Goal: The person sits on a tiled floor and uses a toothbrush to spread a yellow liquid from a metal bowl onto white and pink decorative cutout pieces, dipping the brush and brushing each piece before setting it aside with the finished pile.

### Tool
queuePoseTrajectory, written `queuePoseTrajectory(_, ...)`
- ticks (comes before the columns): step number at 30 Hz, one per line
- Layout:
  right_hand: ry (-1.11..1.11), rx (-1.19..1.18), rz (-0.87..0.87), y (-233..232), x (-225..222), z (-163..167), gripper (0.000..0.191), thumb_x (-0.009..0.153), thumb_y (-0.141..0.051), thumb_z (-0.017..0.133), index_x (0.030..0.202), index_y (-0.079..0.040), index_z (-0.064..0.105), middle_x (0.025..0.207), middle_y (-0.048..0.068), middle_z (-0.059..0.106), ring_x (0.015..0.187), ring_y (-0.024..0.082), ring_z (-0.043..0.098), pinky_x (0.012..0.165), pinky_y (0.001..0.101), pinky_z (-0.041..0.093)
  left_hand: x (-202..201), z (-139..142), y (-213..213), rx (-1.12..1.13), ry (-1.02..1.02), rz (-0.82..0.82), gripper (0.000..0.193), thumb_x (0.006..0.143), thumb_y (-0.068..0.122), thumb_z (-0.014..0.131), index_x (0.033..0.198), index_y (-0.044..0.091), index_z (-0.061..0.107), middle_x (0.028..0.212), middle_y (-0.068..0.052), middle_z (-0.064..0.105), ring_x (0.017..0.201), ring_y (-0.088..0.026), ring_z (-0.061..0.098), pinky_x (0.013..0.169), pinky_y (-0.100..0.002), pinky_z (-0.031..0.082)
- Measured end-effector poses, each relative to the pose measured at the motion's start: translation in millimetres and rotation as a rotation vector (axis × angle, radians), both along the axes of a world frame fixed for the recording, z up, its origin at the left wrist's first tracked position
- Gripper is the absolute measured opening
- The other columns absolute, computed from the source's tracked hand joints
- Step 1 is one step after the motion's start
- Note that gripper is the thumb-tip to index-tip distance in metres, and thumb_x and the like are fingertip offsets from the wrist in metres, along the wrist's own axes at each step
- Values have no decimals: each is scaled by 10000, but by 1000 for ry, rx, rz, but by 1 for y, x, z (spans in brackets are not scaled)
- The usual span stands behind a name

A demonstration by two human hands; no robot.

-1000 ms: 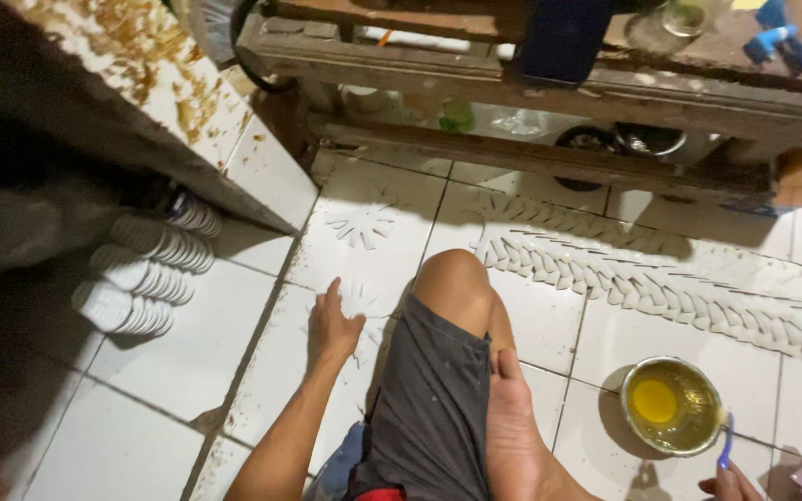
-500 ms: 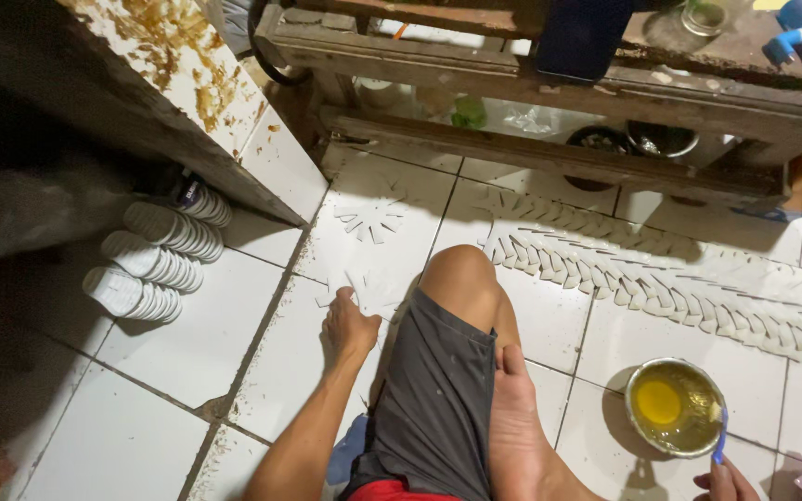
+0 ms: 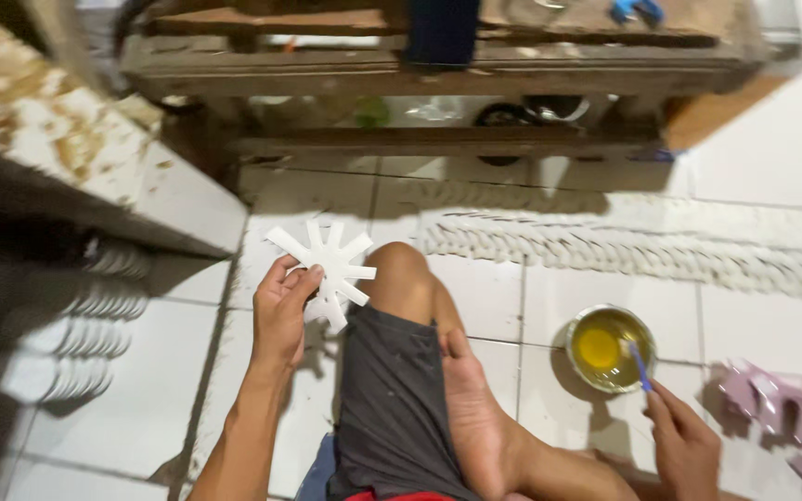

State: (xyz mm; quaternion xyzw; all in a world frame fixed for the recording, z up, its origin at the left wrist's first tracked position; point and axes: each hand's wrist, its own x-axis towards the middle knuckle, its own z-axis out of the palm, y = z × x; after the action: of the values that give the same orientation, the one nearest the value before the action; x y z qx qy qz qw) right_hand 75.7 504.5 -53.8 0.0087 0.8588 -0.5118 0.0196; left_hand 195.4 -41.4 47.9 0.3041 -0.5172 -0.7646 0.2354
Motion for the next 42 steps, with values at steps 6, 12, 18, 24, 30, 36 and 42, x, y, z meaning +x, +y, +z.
queuePoseTrajectory(6, 8, 686, 163, -35, -24, 45, 261, 964, -285, 658, 1174, -185, 777, 945, 156, 691, 880, 366, 663, 763, 461, 512, -48, 31, 104, -71, -161, -392, 191, 908, 110, 667, 1083, 33, 684, 886, 14, 739, 782, -51, 649, 678, -198, 512)
queuePoseTrajectory(12, 57, 844, 222, -37, -39, 42, 242, 913, -285, 668, 1110, -202, 782, 999, 92, 713, 768, 335, 699, 673, 449, 553, -76, 32, 173, 68, -100, -631, 150, 940, 123, 662, 1022, 7, 709, 820, 14, 705, 703, -37, 618, 615, -201, 494)
queuePoseTrajectory(18, 35, 943, 183, 20, -14, 72, 289, 922, -297, 631, 1193, -275, 730, 932, 71, 688, 779, 321, 695, 672, 447, 551, -92, 39, 183, 221, -102, -678, 143, 953, 125, 658, 1033, 18, 709, 772, 31, 631, 634, -30, 479, 553, -196, 386)
queuePoseTrajectory(24, 54, 328, -304, 73, 33, 144, 326, 994, -10, 688, 1315, -25, 749, 819, 185, 618, 653, 331, 544, 599, 383, 414, -97, 71, 200, -150, -75, -964, 267, 923, 155, 727, 1129, -13, 704, 847, 72, 664, 747, 5, 561, 643, -170, 489)
queuePoseTrajectory(30, 418, 158, -64, -9, 69, 195, 336, 807, 48, 714, 1136, -17, 739, 848, 62, 707, 742, 101, 643, 659, 199, 479, -93, 120, 233, -13, -70, -1204, 354, 919, 145, 736, 1229, -25, 726, 753, 57, 590, 636, -3, 489, 541, -174, 405)
queuePoseTrajectory(36, 337, -25, 30, -66, 58, 221, 331, 841, 71, 695, 1162, 8, 742, 853, 68, 697, 726, 104, 656, 628, 204, 485, -89, 132, 232, -31, -90, -1223, 366, 901, 112, 747, 1222, -56, 700, 755, 64, 584, 630, 11, 497, 538, -172, 405)
queuePoseTrajectory(42, 283, 3, -20, -67, 63, 218, 322, 843, 52, 691, 1155, 4, 755, 842, 69, 692, 710, 116, 658, 600, 234, 478, -85, 117, 232, 99, -86, -1184, 398, 905, 97, 736, 1261, -66, 666, 750, 57, 558, 607, 9, 477, 519, -167, 373)
